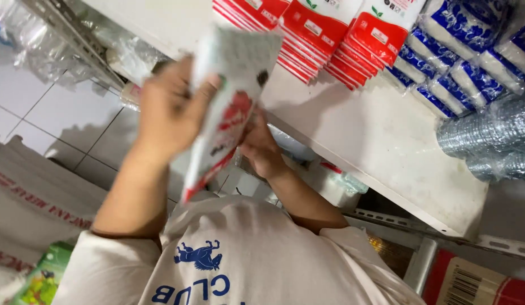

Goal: The person takes plastic bags containing products from a clear bin and stacks them on a shelf by hand.

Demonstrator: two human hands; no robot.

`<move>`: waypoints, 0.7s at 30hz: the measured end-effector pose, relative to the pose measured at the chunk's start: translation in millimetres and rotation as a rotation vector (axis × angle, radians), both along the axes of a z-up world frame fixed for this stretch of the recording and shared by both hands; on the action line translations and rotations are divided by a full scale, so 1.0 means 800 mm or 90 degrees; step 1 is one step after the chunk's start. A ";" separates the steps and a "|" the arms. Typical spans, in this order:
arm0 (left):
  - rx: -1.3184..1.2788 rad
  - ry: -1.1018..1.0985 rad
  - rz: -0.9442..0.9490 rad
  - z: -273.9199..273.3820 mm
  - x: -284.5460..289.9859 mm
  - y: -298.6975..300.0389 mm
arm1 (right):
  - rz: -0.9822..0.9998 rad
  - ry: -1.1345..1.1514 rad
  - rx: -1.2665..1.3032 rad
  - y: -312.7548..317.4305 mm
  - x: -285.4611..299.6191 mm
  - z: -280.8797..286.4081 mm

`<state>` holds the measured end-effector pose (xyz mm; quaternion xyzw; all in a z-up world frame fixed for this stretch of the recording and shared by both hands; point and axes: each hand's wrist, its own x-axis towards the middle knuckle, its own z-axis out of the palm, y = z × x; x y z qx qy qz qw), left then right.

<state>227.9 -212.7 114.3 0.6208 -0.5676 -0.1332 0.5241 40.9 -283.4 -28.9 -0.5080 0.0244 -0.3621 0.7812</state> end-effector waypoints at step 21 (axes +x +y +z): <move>0.189 0.139 -0.243 -0.131 0.157 -0.530 | -0.228 -0.030 0.343 -0.107 0.101 0.043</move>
